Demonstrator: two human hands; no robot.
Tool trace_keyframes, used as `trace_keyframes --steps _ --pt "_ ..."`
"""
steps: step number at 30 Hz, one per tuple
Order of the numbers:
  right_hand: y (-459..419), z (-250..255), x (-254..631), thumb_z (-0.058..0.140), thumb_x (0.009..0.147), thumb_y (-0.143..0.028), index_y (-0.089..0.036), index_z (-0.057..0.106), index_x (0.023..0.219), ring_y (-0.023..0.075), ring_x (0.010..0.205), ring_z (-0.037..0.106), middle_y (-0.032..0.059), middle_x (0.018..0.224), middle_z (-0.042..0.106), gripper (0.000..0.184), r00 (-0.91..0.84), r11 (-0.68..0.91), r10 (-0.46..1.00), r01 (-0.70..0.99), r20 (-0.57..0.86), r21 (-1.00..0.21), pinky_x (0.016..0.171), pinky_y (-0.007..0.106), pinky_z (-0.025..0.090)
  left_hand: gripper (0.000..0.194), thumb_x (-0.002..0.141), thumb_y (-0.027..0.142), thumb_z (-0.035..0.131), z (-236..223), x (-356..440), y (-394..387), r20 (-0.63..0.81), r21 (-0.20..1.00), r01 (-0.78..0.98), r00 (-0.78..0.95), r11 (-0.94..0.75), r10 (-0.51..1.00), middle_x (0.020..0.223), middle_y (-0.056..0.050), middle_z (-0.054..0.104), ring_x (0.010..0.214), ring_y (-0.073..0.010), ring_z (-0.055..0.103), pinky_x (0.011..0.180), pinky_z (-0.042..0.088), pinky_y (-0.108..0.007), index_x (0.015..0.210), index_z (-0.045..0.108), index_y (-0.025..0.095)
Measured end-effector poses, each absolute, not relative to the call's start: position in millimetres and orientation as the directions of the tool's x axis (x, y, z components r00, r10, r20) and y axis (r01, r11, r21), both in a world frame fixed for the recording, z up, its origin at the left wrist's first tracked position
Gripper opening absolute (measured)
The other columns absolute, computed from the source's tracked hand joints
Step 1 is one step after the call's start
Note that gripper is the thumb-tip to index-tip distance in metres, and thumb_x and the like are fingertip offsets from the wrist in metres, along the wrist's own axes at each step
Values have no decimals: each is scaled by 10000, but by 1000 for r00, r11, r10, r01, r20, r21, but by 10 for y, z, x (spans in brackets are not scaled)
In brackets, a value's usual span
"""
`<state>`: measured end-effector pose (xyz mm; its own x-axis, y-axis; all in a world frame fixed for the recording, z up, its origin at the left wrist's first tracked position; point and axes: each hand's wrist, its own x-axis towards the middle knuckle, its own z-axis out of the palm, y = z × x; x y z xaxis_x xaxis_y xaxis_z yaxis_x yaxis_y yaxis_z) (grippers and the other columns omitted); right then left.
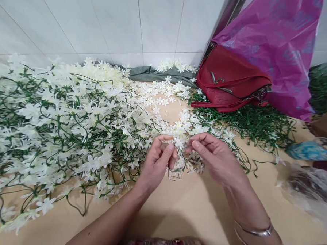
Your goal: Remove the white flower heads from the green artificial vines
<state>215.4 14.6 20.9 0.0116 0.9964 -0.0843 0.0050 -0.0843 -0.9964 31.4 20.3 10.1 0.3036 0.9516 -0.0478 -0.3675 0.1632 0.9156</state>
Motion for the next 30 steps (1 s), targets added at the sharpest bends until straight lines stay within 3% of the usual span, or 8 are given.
trace_keyframes --steps 3,5,9,13,18,22,25,30 --pt "277 313 2198 730 880 -379 -220 677 948 198 802 662 39 879 715 181 129 45 987 336 94 -941 786 339 504 178 1002 331 629 139 291 209 27 874 -481 193 71 981 787 57 573 654 -99 533 665 442 -225 1068 475 269" --pt "426 339 2171 687 887 -301 -213 685 964 200 777 644 57 940 713 117 112 102 973 584 204 -805 772 352 487 96 1019 270 590 151 273 200 103 872 -489 128 -27 987 835 41 582 734 -113 568 757 465 -252 988 500 264" --pt "735 287 2049 664 865 -209 -194 700 900 196 715 594 75 954 686 52 -8 169 963 797 270 -580 736 358 452 259 1038 197 508 163 235 176 232 943 -274 127 -191 964 870 -24 610 893 -162 591 892 462 -297 804 618 207" --pt "791 327 2009 625 864 -163 -202 664 756 196 714 595 45 822 683 121 5 172 959 785 283 -595 718 335 441 223 1037 222 513 133 229 181 215 969 -144 86 -202 973 1007 -57 646 928 -173 633 892 501 -306 979 728 202" --pt "488 569 2025 678 870 -266 -208 688 756 167 665 588 3 725 693 128 34 190 966 574 255 -797 666 298 451 257 1006 265 618 69 258 170 242 970 -44 61 -239 968 1166 -71 651 992 -180 645 939 502 -319 1250 697 237" --pt "267 661 1985 698 895 -282 -226 720 795 169 709 614 1 758 714 117 -138 212 976 463 166 -861 704 307 474 214 978 317 677 58 267 147 209 978 -40 102 -206 972 1085 -70 720 971 -200 654 927 517 -335 1166 728 228" --pt "205 643 2013 693 918 -308 -232 742 853 187 757 640 16 812 736 111 -159 202 976 429 147 -880 737 326 491 128 954 312 702 66 274 155 172 984 -67 90 -166 981 955 -53 738 887 -191 656 869 520 -319 1011 738 203" --pt "146 536 2188 652 935 -255 -236 723 915 208 810 667 30 878 746 76 -133 211 978 597 163 -774 775 341 490 67 897 218 728 91 282 180 127 986 -106 15 -125 992 836 -4 659 778 -140 586 774 473 -263 945 689 191"
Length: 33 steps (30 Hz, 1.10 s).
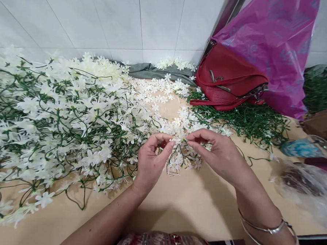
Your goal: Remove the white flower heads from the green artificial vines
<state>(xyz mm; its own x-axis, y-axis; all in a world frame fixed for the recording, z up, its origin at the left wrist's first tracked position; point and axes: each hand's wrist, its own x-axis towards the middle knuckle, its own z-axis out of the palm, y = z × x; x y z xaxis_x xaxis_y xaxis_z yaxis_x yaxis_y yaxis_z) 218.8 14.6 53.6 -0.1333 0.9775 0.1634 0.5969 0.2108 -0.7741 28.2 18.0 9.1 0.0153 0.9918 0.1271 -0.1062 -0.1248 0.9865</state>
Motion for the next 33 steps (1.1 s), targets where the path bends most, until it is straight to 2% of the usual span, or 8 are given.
trace_keyframes --steps 4,8,14,21,25,28,33 --pt "23 418 2245 604 945 -188 -244 700 874 211 773 650 30 871 723 131 -184 203 978 763 95 -614 732 348 460 175 901 220 711 99 280 181 73 987 -142 -8 -74 997 907 -11 652 824 -142 588 786 466 -262 1073 688 197" --pt "-94 339 2176 570 943 -140 -227 705 900 224 777 639 48 871 699 167 -180 201 980 853 89 -482 729 364 440 86 918 236 699 98 284 184 95 987 -131 -6 -95 995 915 -22 684 829 -148 596 796 469 -267 992 702 194" --pt "-200 251 2078 564 917 -111 -216 700 953 248 798 649 67 913 697 175 -191 220 975 895 112 -388 767 397 442 88 921 273 711 82 281 194 104 982 -157 -19 -106 994 910 -21 685 835 -151 610 807 484 -265 954 689 195" --pt "-254 169 2156 545 927 -103 -219 618 799 216 734 610 44 833 662 188 -127 158 987 880 98 -448 707 361 423 124 932 317 702 69 291 183 86 988 -133 15 -83 996 826 -11 683 794 -154 624 796 491 -271 907 688 197" --pt "-305 230 2168 561 950 -138 -229 605 823 222 764 616 39 842 658 162 -93 158 983 863 156 -480 729 370 426 128 920 317 716 54 297 175 87 991 -106 2 -87 996 823 -16 675 792 -158 617 788 490 -273 896 678 197" --pt "-338 240 2071 546 968 -114 -229 631 888 224 817 630 44 894 674 164 -146 227 970 828 193 -513 772 381 447 110 936 301 697 39 302 171 94 991 -96 18 -92 995 839 -17 674 798 -155 617 787 487 -270 907 672 198" --pt "-323 148 1886 536 934 -61 -197 643 874 238 802 614 73 896 654 183 -197 236 971 869 133 -435 756 402 467 126 939 314 696 44 310 166 86 991 -107 26 -83 996 824 -8 680 777 -147 623 765 495 -258 905 670 196"
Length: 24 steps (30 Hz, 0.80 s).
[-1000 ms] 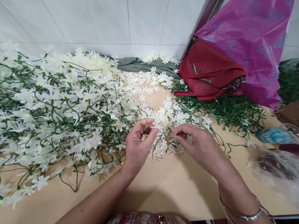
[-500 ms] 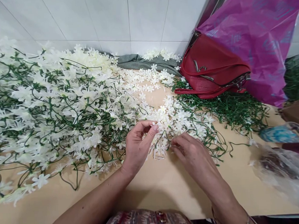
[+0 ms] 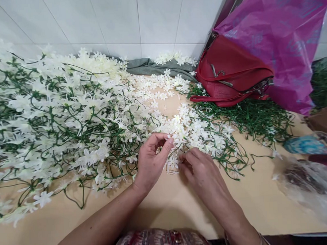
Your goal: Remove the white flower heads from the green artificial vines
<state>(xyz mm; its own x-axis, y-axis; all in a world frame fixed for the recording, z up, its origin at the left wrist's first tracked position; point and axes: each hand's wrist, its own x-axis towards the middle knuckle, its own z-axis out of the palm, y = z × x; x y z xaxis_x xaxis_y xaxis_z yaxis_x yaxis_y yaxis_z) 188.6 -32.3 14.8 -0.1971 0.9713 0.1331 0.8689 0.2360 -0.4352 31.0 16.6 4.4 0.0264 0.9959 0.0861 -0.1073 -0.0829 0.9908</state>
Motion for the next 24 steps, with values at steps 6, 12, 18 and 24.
trace_keyframes --steps 6,12,18,24 --pt "-338 170 2004 541 961 -128 -222 658 847 231 831 616 82 960 593 189 -101 184 979 804 176 -565 700 376 505 163 949 341 695 32 310 160 60 995 -81 53 -55 997 787 -14 748 771 -162 694 777 529 -276 970 738 185" --pt "-339 305 2157 698 931 -261 -283 718 886 321 1345 527 89 1391 543 54 110 243 915 616 387 -749 1094 534 440 184 934 339 704 33 339 137 5 994 -107 33 -1 999 765 -21 780 760 -176 741 757 558 -286 989 777 180" --pt "-253 323 1955 735 915 -249 -282 705 922 246 1044 675 54 1039 723 45 249 196 932 271 265 -943 965 442 535 185 921 345 716 86 348 140 8 994 -109 18 -6 1000 738 -15 788 730 -177 745 735 569 -289 970 785 181" --pt "-110 174 1856 789 883 -290 -271 748 945 171 861 656 21 915 731 76 265 26 964 -4 24 -1000 803 313 534 197 913 360 726 73 340 162 3 992 -127 24 0 1000 781 -25 797 738 -180 758 727 583 -290 969 786 181"
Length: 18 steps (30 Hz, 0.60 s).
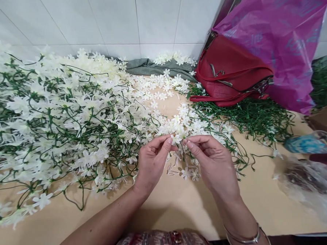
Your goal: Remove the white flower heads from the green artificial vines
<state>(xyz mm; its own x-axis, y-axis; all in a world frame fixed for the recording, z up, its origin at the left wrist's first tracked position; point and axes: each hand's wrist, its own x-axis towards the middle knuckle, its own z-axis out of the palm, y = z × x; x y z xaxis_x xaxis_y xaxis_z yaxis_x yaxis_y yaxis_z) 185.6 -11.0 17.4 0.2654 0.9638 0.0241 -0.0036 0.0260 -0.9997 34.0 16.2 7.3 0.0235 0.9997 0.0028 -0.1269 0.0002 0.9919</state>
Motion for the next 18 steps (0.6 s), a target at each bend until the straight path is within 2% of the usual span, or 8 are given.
trace_keyframes --steps 5,12,18 --pt "-50 36 1893 851 825 -278 -255 748 879 141 812 641 -6 865 728 119 294 26 955 -205 -36 -978 773 276 498 218 917 364 725 56 333 162 -4 991 -132 7 5 1000 777 -27 794 757 -180 763 745 577 -275 988 785 167" --pt "-51 18 1855 910 751 -253 -254 741 834 107 757 613 -36 800 704 188 377 81 926 -270 -28 -960 742 231 489 183 920 312 706 93 357 151 -3 991 -135 12 5 1000 785 -27 792 732 -160 756 714 567 -243 983 786 160" --pt "-70 37 1811 872 788 -246 -263 771 930 105 829 623 -22 882 701 175 354 60 933 -319 -60 -946 788 220 496 176 908 316 712 108 360 154 -21 989 -143 10 22 1000 823 -35 802 698 -147 740 706 563 -242 945 786 160"
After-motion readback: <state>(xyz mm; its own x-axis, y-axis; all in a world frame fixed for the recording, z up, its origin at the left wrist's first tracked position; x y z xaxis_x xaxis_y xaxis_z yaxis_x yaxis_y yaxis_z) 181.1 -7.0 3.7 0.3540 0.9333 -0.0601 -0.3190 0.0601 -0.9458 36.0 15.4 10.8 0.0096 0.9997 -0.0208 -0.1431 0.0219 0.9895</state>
